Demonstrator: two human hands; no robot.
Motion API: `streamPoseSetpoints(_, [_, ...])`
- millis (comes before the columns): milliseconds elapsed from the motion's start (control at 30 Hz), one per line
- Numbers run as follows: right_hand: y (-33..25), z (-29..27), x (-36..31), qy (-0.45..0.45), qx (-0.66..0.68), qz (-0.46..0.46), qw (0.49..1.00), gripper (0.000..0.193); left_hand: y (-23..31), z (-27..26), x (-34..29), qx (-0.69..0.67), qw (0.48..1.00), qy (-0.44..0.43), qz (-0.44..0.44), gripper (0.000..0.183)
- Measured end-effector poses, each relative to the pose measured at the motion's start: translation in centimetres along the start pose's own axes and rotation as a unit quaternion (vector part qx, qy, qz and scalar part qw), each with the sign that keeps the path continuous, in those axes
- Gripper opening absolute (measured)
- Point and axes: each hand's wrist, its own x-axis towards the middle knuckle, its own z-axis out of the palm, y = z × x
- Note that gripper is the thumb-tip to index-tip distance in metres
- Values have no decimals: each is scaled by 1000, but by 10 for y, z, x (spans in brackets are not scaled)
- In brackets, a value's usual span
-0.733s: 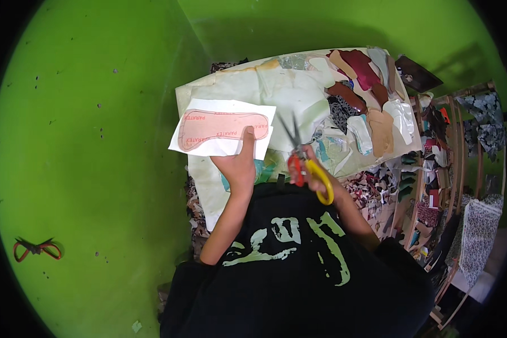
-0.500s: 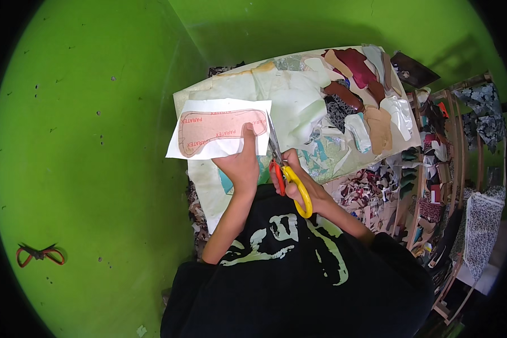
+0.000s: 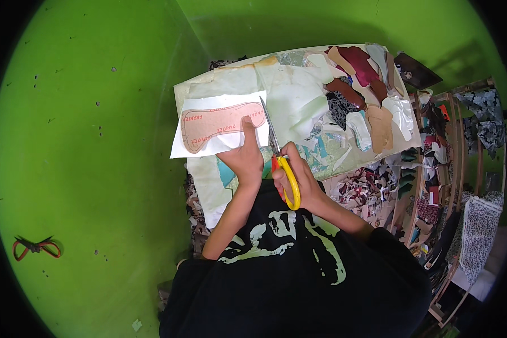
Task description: Cutting out shoe insole components from material using a paper pattern and scissors.
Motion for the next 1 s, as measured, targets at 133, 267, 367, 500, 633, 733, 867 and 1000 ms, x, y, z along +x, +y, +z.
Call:
streamPoseSetpoints(133, [-5, 2, -2, 13, -2, 32, 999, 39, 1, 0, 0, -11, 1000, 6, -1, 45])
streamPoseSetpoints(267, [6, -3, -2, 15, -44, -41, 998, 44, -1, -7, 4, -28, 999, -15, -17, 49])
streamPoseSetpoints(367, [6, -4, -3, 17, -56, -48, 997, 73, -3, -9, 1, -22, 999, -37, -19, 52])
streamPoseSetpoints(500, [6, -6, -3, 5, -29, -14, 999, 74, -6, -16, -2, -1, 996, -85, -24, 55])
streamPoseSetpoints(633, [2, -8, -5, 6, -8, -28, 1000, 66, -5, -15, -4, -28, 996, -83, -10, 54])
streamPoseSetpoints(733, [-6, -15, -6, -11, -14, -17, 1000, 64, -6, -20, -1, -9, 995, -103, 5, 53])
streamPoseSetpoints(867, [-17, -26, -13, -12, -32, 21, 999, 59, -2, -23, 9, -22, 992, -116, 35, 53])
streamPoseSetpoints(1000, [-16, -38, -16, -24, -60, 12, 998, 54, 1, -33, 21, -45, 988, -143, 28, 54])
